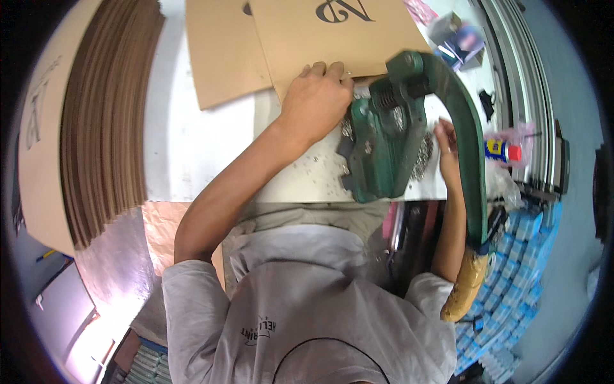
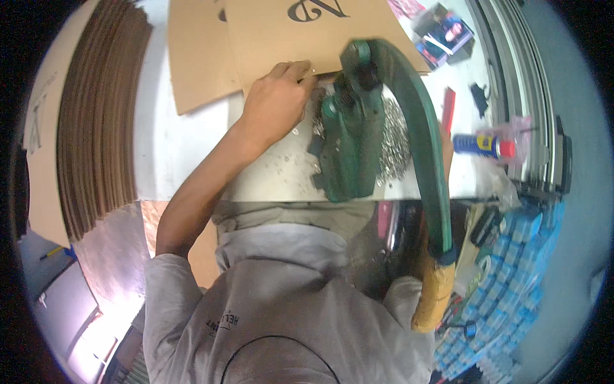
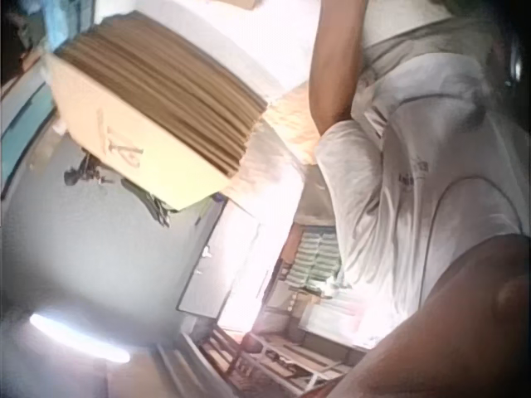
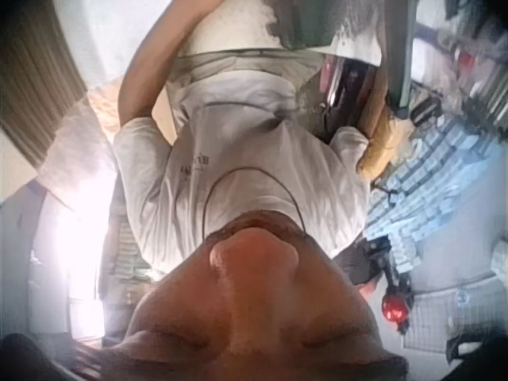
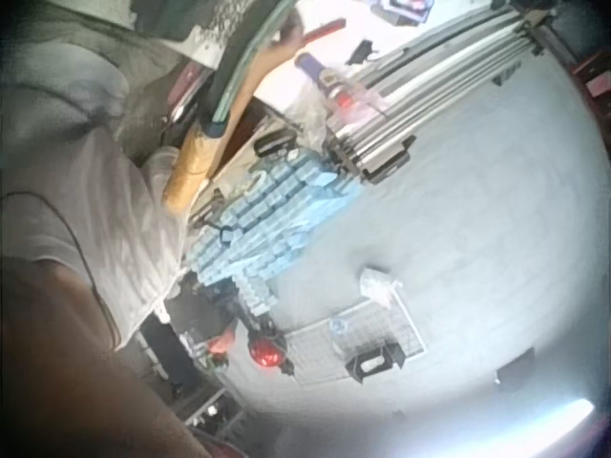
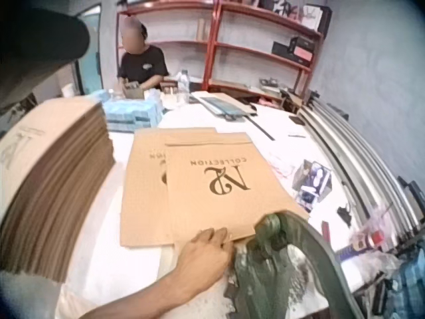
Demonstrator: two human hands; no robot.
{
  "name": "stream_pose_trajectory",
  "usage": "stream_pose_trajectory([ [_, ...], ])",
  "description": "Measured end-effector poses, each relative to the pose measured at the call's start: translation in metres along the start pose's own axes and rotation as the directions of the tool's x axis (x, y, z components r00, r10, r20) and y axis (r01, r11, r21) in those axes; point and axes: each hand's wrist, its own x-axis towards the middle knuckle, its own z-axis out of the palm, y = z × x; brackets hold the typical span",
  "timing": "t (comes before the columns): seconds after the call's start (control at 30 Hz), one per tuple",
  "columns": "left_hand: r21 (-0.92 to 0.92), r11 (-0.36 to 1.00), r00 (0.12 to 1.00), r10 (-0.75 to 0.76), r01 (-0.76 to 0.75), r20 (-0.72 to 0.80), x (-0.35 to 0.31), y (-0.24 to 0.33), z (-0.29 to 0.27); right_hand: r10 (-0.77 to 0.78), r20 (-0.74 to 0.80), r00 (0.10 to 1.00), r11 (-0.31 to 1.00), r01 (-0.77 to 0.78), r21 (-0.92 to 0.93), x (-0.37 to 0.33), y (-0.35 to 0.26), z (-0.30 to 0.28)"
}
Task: The person repeatedly places cardboard sheets under a green manual hole punch, presses the handle to create holes, and stacks the finished pieces. They handle small metal fasteners on the table and occasionally adjust the stack of cardboard.
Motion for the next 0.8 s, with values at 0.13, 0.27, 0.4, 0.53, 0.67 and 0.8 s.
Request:
stream_pose_trajectory([
  [0.13,-0.265,0.953,0.926,-0.226,0.146,-0.302,0.011,-0.050,-0.045,-0.184,0.012,0.983,0.963,0.182,-0.199,-0.013,-0.008,0.034],
  [0.27,-0.433,0.893,0.561,-0.421,0.121,-0.712,-0.005,-0.066,-0.134,-0.191,-0.021,0.981,0.973,0.186,-0.137,-0.005,0.026,0.042],
  [0.4,-0.622,0.774,0.237,-0.631,0.120,-0.739,-0.076,-0.047,-0.239,-0.125,-0.003,0.992,0.992,0.125,-0.018,-0.012,-0.001,0.035],
  [0.53,-0.644,0.748,0.055,-0.658,0.158,-0.751,-0.151,-0.047,-0.334,-0.049,0.021,0.999,0.986,0.045,0.159,-0.011,0.006,0.042],
  [0.67,-0.829,0.550,0.175,-0.830,0.102,-0.529,-0.224,-0.093,-0.364,-0.076,-0.066,0.995,0.997,0.077,0.004,-0.016,-0.007,0.040],
  [0.8,-0.845,0.493,0.099,-0.870,0.207,-0.483,-0.251,-0.114,-0.353,-0.090,-0.052,0.995,0.993,0.094,0.077,-0.014,-0.018,0.037],
])
